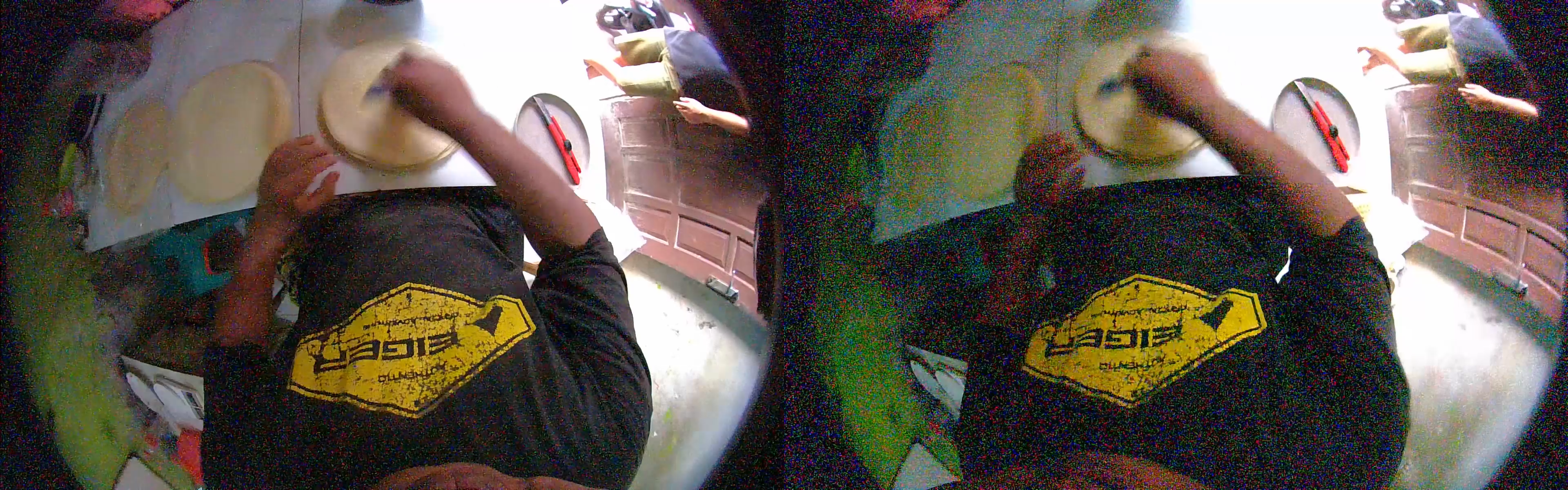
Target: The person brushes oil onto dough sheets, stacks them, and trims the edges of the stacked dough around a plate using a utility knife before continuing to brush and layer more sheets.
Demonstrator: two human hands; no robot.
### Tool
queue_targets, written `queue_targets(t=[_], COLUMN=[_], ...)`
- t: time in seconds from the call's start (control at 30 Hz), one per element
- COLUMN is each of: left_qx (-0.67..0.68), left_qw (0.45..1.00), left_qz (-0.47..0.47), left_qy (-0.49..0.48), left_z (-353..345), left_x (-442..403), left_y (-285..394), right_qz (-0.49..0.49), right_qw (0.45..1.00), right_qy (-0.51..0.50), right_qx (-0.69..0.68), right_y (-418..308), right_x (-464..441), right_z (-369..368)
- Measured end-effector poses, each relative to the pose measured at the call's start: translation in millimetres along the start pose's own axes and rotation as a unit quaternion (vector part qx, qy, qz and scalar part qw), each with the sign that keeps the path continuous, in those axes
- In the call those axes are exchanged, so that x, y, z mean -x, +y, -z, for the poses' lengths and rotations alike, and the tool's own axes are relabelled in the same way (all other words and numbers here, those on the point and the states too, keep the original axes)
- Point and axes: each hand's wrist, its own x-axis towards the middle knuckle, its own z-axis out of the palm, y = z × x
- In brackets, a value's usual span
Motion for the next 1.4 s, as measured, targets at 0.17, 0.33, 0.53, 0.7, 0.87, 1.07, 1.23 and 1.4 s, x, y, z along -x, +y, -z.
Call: queue_targets(t=[0.17,0.33,0.53,0.7,0.87,1.07,1.23,1.4], left_qx=[-0.179,-0.198,-0.133,-0.163,-0.138,-0.181,-0.202,-0.208], left_qw=[0.978,0.966,0.982,0.979,0.983,0.969,0.968,0.964], left_qz=[0.076,0.126,0.099,0.074,0.039,0.072,0.068,0.075], left_qy=[-0.078,-0.112,-0.091,-0.102,-0.111,-0.152,-0.136,-0.149], left_z=[72,99,98,101,89,78,95,101], left_x=[8,45,45,53,52,62,59,53], left_y=[-6,-32,-30,-39,-46,-47,-41,-33], right_qz=[0.128,0.051,-0.050,0.021,0.225,0.155,0.008,0.127], right_qw=[0.985,0.991,0.924,0.982,0.967,0.977,0.979,0.969], right_qy=[0.052,-0.065,0.014,0.043,0.048,0.032,0.131,-0.024], right_qx=[-0.105,-0.108,-0.380,-0.182,-0.110,-0.141,-0.153,-0.212], right_y=[-28,-29,55,12,-8,13,33,-14], right_x=[28,51,5,-50,-20,54,69,89], right_z=[16,-11,-10,-17,-23,-10,12,26])
